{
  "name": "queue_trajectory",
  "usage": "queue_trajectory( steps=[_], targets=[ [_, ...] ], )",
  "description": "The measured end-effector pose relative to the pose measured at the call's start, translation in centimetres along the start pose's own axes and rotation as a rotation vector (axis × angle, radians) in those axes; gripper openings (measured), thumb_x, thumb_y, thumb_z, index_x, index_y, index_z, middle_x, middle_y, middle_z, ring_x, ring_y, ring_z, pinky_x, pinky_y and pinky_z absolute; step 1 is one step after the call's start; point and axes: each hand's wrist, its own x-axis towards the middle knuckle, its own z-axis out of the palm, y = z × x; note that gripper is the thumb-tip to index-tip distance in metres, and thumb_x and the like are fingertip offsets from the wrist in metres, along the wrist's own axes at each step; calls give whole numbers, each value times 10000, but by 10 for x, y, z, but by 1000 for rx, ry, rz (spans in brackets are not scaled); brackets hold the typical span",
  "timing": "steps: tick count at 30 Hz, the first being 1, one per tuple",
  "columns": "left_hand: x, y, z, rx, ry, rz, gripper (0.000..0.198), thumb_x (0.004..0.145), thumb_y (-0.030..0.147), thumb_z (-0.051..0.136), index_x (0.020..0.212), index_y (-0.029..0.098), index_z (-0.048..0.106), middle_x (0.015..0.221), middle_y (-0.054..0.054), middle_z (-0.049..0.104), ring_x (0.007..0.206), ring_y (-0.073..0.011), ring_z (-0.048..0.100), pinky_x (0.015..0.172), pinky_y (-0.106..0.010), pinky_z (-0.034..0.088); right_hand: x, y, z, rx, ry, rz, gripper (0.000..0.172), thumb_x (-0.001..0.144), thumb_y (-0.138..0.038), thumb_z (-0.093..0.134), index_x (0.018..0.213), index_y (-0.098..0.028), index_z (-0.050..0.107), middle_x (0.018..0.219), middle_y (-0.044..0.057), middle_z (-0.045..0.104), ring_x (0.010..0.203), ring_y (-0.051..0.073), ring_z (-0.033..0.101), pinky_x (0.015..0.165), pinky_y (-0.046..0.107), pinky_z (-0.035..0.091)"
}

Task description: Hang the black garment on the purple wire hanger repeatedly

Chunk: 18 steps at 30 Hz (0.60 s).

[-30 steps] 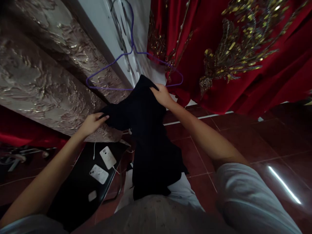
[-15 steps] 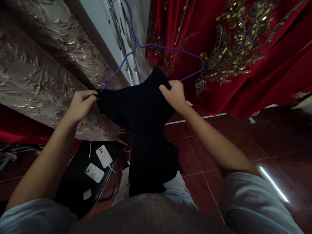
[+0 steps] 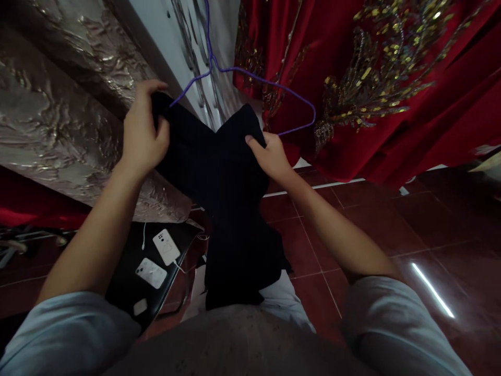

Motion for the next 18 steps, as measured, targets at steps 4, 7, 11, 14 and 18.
queue_trajectory(
  steps=[4,7,11,14,18],
  targets=[
    [-3,-13,-2,66,-78,-60,292,980,327,584,1269,295,557,1190,-40,605,1127,-257,544,1069,-492,453,-3,-8,-23,-41,197,-181,252,912,-281,624,1159,-229,621,1234,83,638,928,186,635,782,318,533],
    [-2,-27,-5,78,-125,-119,260,978,421,626,1172,248,611,1109,-44,622,1035,-245,561,1040,-479,471,7,-11,-53,48,390,-227,611,876,-152,651,1451,-251,470,1539,121,484,825,115,638,687,268,490],
    [-1,-21,-16,-16,-115,-153,307,990,467,621,1131,195,656,1120,6,690,1088,-207,586,1057,-434,453,24,-21,-95,156,185,10,277,834,1,679,1075,-124,733,963,60,762,639,60,600,632,239,453],
    [-3,-12,-25,-110,70,-231,320,989,435,621,1157,164,649,1093,28,692,1087,-177,586,973,-384,466,34,-38,-124,163,59,196,153,809,22,712,855,-117,756,675,-38,698,567,43,596,573,218,425],
    [2,-8,-25,-140,175,-256,367,957,417,689,1174,132,609,1092,12,675,1114,-169,576,880,-326,468,50,-53,-129,257,23,216,186,868,-35,703,703,-123,700,556,-63,605,477,38,545,498,193,390]
  ],
)
